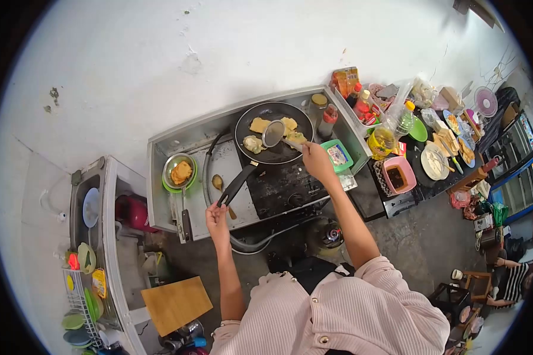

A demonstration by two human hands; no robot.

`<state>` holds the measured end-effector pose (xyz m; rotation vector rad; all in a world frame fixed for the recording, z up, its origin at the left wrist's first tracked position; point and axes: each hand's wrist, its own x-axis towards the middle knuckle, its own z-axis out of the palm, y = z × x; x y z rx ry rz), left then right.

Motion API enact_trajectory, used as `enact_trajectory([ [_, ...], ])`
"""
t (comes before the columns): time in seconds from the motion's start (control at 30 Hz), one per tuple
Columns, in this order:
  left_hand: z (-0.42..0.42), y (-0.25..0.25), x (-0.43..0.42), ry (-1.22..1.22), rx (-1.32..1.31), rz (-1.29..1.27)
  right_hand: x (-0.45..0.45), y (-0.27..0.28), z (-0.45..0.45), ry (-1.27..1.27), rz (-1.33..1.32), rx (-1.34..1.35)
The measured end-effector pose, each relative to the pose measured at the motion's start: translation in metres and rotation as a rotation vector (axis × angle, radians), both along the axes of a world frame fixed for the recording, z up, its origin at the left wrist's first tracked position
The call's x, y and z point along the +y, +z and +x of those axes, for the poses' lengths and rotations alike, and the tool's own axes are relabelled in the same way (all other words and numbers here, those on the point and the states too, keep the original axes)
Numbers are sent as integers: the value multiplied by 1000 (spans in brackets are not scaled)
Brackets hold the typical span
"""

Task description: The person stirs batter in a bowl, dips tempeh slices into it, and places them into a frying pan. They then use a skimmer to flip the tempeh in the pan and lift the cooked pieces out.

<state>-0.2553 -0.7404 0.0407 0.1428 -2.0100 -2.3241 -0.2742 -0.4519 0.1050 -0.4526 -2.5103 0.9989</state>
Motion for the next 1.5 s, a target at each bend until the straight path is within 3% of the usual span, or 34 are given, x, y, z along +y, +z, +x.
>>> enact_trajectory([
  [0.23,0,4,0,-1,-30,-19,-6,2,5,27,-201,-11],
  [0.47,0,2,0,-7,-17,17,-18,21,12,-64,138,6],
  [0.6,0,1,-2,-4,-38,43,-12,20,14,-52,368,152],
  [0.83,-1,1,-2,-17,-27,1,-15,23,17,-9,457,73],
  [0.97,1,5,-1,-20,-24,31,-15,4,8,33,355,132],
  [1.17,1,4,-1,-30,-27,66,-12,8,18,79,12,-41],
  [1.5,0,3,-1,-18,-43,57,-15,10,39,114,-111,-106],
])
